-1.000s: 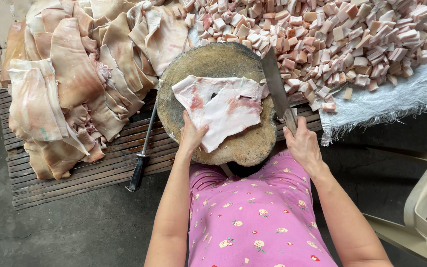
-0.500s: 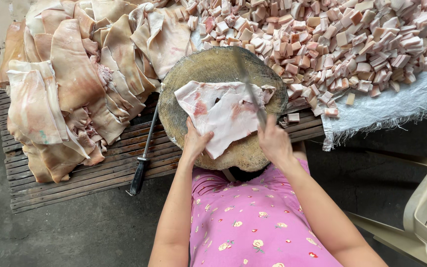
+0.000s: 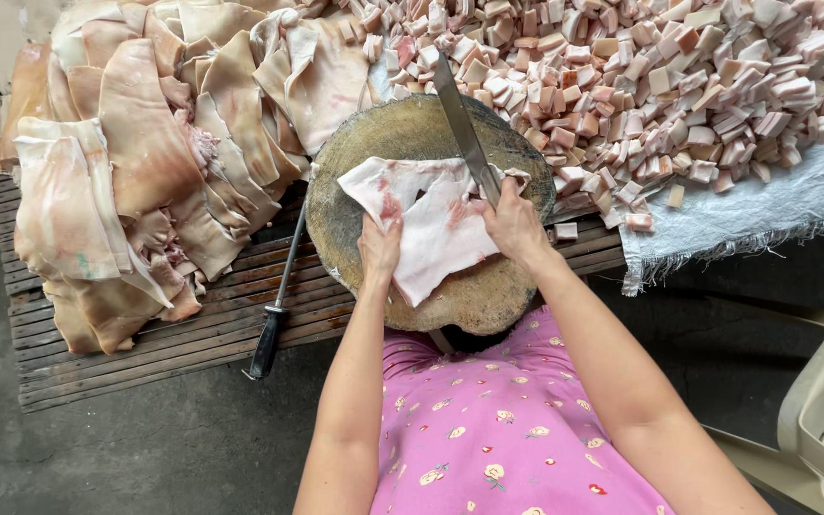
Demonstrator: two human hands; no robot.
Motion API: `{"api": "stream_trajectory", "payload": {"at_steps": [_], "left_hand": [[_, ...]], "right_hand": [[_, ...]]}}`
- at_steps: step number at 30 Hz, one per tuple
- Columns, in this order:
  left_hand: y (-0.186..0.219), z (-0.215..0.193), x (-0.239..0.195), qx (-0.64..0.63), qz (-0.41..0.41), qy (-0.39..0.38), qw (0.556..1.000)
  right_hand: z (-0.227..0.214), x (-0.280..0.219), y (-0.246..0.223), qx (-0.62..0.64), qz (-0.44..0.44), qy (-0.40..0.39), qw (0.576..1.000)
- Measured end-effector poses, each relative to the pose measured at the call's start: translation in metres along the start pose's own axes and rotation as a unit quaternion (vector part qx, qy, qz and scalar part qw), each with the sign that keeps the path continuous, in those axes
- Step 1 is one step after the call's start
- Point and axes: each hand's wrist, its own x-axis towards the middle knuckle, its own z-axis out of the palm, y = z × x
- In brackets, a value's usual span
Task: The person cuts long strips of pig skin into small cubes using a cleaver on a wooden cutting board, then reaches for larger pieces of skin and repeats the process.
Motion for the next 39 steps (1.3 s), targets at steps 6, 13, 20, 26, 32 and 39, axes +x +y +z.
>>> {"api": "stream_trajectory", "payload": {"at_steps": [6,13,20,26,32,39], "left_hand": [[-0.018,-0.017,-0.023,-0.021,-0.047,0.061,0.997],[-0.024,-0.024,-0.018,-0.027,-0.019,0.016,0.999],[-0.031,-0.023,-0.017,-0.038,-0.024,0.017,0.999],[-0.032,-0.023,-0.019,-0.041,-0.003,0.038,0.998],[-0.035,-0.037,-0.028,-0.055,0.016,0.068,0.996],[-0.044,-0.055,-0.022,-0.040,0.032,0.062,0.997]], "right_hand": [[-0.036,-0.071,0.013,0.088,0.101,-0.065,0.989],[-0.084,-0.109,-0.035,0.104,-0.020,0.053,0.993],[-0.040,-0.172,-0.024,0.155,-0.081,0.155,0.972],[0.013,-0.161,0.014,-0.004,0.045,0.027,0.999],[0.013,-0.127,0.012,0.012,0.046,0.019,0.999],[0.004,-0.048,-0.019,0.045,0.014,0.009,0.999]]}}
